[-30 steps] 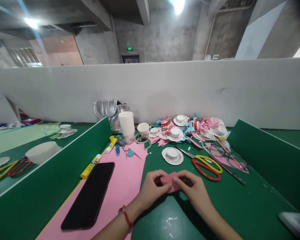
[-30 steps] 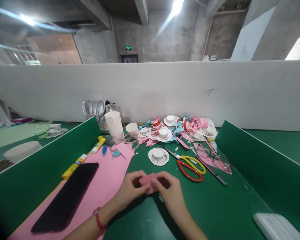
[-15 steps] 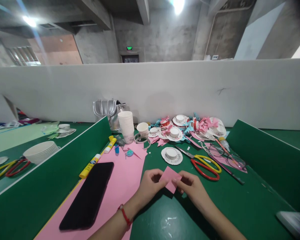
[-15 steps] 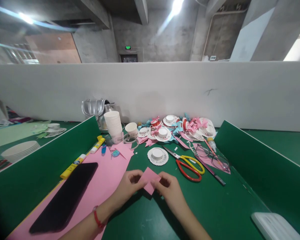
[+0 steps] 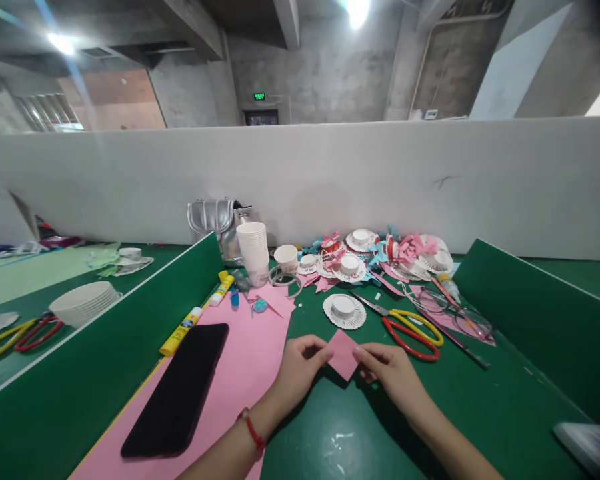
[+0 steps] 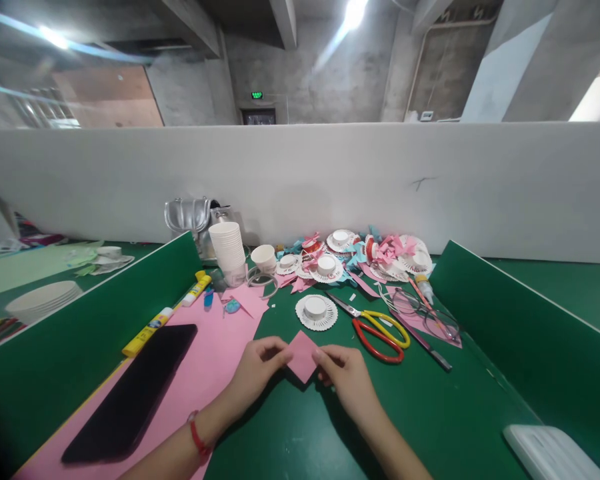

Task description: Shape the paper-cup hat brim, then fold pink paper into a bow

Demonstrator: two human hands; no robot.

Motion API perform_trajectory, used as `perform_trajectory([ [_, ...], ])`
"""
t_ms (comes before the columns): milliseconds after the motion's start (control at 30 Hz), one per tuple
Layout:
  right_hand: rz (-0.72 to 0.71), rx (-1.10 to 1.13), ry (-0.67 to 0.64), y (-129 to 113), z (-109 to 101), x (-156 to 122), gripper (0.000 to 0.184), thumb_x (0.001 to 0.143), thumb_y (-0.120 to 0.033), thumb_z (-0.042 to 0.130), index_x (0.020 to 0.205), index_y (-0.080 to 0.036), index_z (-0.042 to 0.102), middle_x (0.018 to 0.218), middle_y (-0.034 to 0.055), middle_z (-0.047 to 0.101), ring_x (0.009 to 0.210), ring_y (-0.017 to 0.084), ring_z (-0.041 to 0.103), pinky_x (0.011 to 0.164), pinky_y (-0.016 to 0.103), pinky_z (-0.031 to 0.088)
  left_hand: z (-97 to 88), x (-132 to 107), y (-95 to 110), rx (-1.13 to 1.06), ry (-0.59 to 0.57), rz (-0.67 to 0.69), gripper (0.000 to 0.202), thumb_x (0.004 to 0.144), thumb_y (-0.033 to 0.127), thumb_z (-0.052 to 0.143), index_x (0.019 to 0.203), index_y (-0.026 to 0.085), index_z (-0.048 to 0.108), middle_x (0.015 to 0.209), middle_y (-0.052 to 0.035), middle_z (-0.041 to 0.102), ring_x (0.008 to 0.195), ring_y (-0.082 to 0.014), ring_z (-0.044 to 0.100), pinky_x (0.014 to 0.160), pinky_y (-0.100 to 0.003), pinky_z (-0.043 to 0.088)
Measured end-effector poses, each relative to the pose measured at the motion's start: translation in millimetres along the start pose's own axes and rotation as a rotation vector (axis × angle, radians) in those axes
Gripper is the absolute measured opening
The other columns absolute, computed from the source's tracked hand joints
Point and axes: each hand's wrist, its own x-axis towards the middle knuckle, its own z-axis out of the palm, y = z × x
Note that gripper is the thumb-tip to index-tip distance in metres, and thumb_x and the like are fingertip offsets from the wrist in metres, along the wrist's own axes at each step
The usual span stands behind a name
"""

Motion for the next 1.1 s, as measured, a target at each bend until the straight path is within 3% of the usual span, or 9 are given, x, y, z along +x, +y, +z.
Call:
perform_trajectory([
  [200, 0.001, -0.018, 0.05, -4, 0, -2, 0.028, 0.056, -0.04, 0.067, 0.05, -0.014, 0.057, 0.042, -0.0027, 0.048, 0.04, 0.009, 0.041, 0.04, 0.021, 0.032, -3.3, 0, 1, -0.098, 0.115, -0.012, 0.01, 0.06, 0.022, 0.065, 0.058, 0.013, 0.059, 0.057, 0.0004, 0.056, 0.057, -0.012, 0.049, 0.056, -0.022, 0.038],
  [333, -0.033, 0.067, 0.122, -3, 8, -4, 0.031, 0.058, -0.043, 0.065, 0.052, -0.014, 0.057, 0.044, -0.0016, 0.05, 0.041, 0.009, 0.042, 0.041, 0.021, 0.034, 1.0, 0, -2, -0.306, -0.051, -0.036, 0.017, 0.061, 0.023, 0.066, 0.071, 0.012, 0.058, 0.068, -0.0019, 0.061, 0.064, -0.0126, 0.054, 0.061, -0.022, 0.041],
  [467, -0.053, 0.045, 0.069, -3, 14, -5, 0.027, 0.06, -0.04, 0.064, 0.055, -0.014, 0.058, 0.049, 0.0002, 0.056, 0.046, 0.011, 0.047, 0.046, 0.022, 0.037, 8.6, -2, -6, -0.257, -0.162, -0.049, 0.022, 0.073, 0.033, 0.054, 0.072, 0.011, 0.055, 0.056, -0.0004, 0.057, 0.047, -0.0107, 0.054, 0.047, -0.021, 0.039],
  [600, -0.076, 0.013, 0.057, -6, 14, -7, 0.02, 0.06, -0.034, 0.065, 0.064, -0.014, 0.061, 0.058, 0.0011, 0.059, 0.055, 0.014, 0.052, 0.052, 0.023, 0.039, 12.5, -8, -6, -0.131, -0.317, -0.107, 0.022, 0.074, 0.033, 0.051, 0.078, 0.012, 0.055, 0.054, 0.0019, 0.054, 0.036, -0.0076, 0.047, 0.037, -0.018, 0.033],
  [800, -0.086, -0.025, 0.09, -7, 10, -7, 0.023, 0.061, -0.034, 0.064, 0.052, -0.014, 0.058, 0.051, -0.0012, 0.052, 0.051, 0.012, 0.045, 0.05, 0.022, 0.034, 9.1, -7, 1, -0.035, -0.122, -0.01, 0.025, 0.072, 0.031, 0.053, 0.056, 0.012, 0.054, 0.05, 0.0038, 0.046, 0.045, -0.0072, 0.043, 0.044, -0.018, 0.033],
  [967, -0.031, -0.033, 0.005, -1, 5, -1, 0.026, 0.061, -0.036, 0.062, 0.049, -0.013, 0.057, 0.046, -0.0026, 0.048, 0.046, 0.009, 0.041, 0.047, 0.022, 0.03, 6.8, -6, -1, -0.024, -0.141, -0.011, 0.03, 0.075, 0.031, 0.047, 0.05, 0.014, 0.045, 0.042, 0.0058, 0.04, 0.035, -0.0062, 0.038, 0.037, -0.018, 0.026],
  [1100, 0.026, -0.033, 0.013, -1, 3, 1, 0.027, 0.056, -0.038, 0.065, 0.048, -0.014, 0.054, 0.041, -0.0045, 0.045, 0.038, 0.007, 0.037, 0.04, 0.021, 0.027, 4.9, -5, -3, 0.097, -0.072, -0.004, 0.034, 0.072, 0.027, 0.05, 0.043, 0.015, 0.039, 0.038, 0.0068, 0.034, 0.037, -0.0051, 0.031, 0.038, -0.018, 0.022],
])
